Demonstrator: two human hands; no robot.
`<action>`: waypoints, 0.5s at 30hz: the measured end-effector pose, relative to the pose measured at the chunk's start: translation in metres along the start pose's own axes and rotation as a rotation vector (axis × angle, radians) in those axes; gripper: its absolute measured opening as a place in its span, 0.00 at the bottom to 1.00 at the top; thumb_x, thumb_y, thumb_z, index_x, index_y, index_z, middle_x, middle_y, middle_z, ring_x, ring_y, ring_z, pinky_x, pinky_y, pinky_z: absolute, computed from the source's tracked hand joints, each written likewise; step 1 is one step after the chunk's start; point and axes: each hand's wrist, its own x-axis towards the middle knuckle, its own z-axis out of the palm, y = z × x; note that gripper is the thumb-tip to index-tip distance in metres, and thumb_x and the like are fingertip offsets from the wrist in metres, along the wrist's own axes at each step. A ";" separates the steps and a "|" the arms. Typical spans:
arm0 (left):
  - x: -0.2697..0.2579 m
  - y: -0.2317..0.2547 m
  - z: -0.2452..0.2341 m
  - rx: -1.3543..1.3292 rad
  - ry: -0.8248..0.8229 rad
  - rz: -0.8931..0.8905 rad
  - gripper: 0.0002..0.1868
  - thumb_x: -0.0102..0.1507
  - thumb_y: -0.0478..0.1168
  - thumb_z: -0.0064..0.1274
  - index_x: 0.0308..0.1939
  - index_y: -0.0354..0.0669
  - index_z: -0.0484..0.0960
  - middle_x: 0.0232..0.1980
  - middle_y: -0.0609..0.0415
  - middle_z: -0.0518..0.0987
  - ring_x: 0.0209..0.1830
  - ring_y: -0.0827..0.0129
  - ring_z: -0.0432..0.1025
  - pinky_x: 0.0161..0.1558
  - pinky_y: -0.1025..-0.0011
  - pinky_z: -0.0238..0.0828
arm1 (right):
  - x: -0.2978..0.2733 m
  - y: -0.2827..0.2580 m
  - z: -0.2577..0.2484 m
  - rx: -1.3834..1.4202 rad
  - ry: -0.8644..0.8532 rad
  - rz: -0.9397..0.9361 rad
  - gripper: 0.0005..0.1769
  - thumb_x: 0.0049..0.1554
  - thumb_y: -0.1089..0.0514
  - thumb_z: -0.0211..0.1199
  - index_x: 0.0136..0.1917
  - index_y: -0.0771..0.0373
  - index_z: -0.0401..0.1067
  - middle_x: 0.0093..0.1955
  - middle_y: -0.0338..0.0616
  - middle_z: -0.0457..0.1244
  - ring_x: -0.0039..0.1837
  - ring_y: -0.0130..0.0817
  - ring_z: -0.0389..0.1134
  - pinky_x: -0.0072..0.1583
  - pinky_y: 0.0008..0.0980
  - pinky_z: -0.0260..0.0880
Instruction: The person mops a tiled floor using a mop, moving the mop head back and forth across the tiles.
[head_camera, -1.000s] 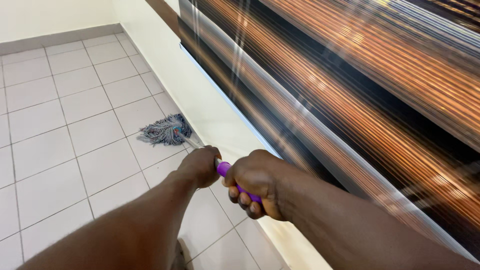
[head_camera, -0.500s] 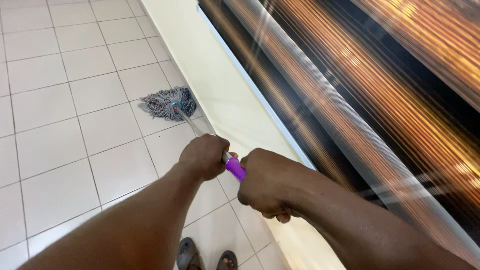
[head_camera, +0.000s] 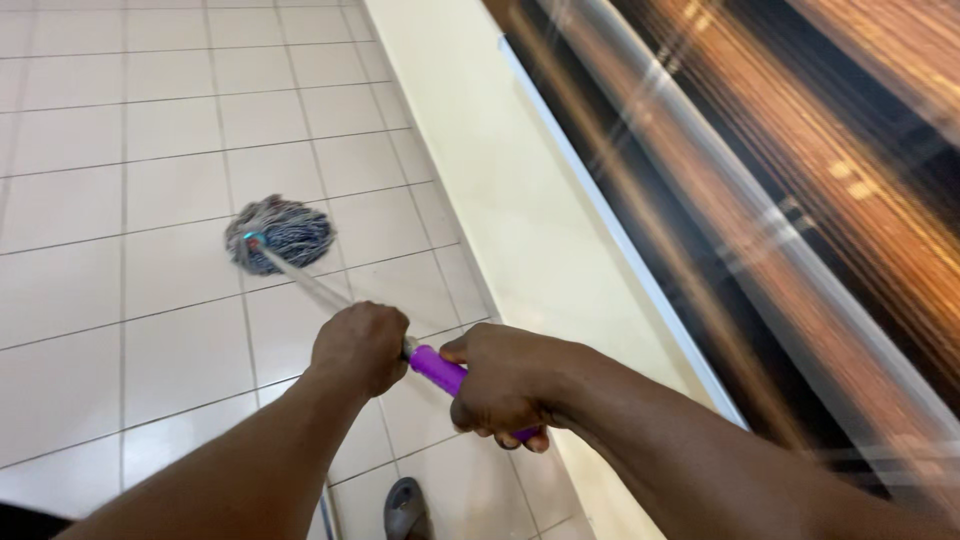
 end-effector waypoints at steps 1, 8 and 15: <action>-0.008 -0.009 0.001 -0.006 0.001 -0.047 0.09 0.57 0.45 0.64 0.39 0.50 0.85 0.43 0.51 0.84 0.49 0.56 0.78 0.52 0.59 0.78 | 0.006 -0.005 0.004 -0.042 -0.015 -0.009 0.44 0.48 0.68 0.59 0.78 0.51 0.59 0.29 0.45 0.59 0.25 0.31 0.57 0.27 0.34 0.57; -0.045 -0.048 0.016 -0.075 -0.042 -0.402 0.11 0.59 0.48 0.63 0.41 0.49 0.85 0.45 0.51 0.84 0.51 0.55 0.79 0.52 0.58 0.78 | 0.041 -0.033 0.017 -0.261 -0.100 -0.105 0.42 0.51 0.64 0.63 0.76 0.41 0.61 0.28 0.43 0.56 0.27 0.31 0.52 0.29 0.34 0.52; -0.061 -0.081 0.065 -0.166 -0.100 -0.552 0.14 0.62 0.48 0.61 0.44 0.43 0.84 0.48 0.49 0.85 0.52 0.55 0.79 0.54 0.56 0.77 | 0.018 -0.021 0.018 -0.398 -0.147 -0.154 0.30 0.51 0.65 0.62 0.68 0.53 0.72 0.27 0.39 0.56 0.27 0.29 0.52 0.30 0.34 0.51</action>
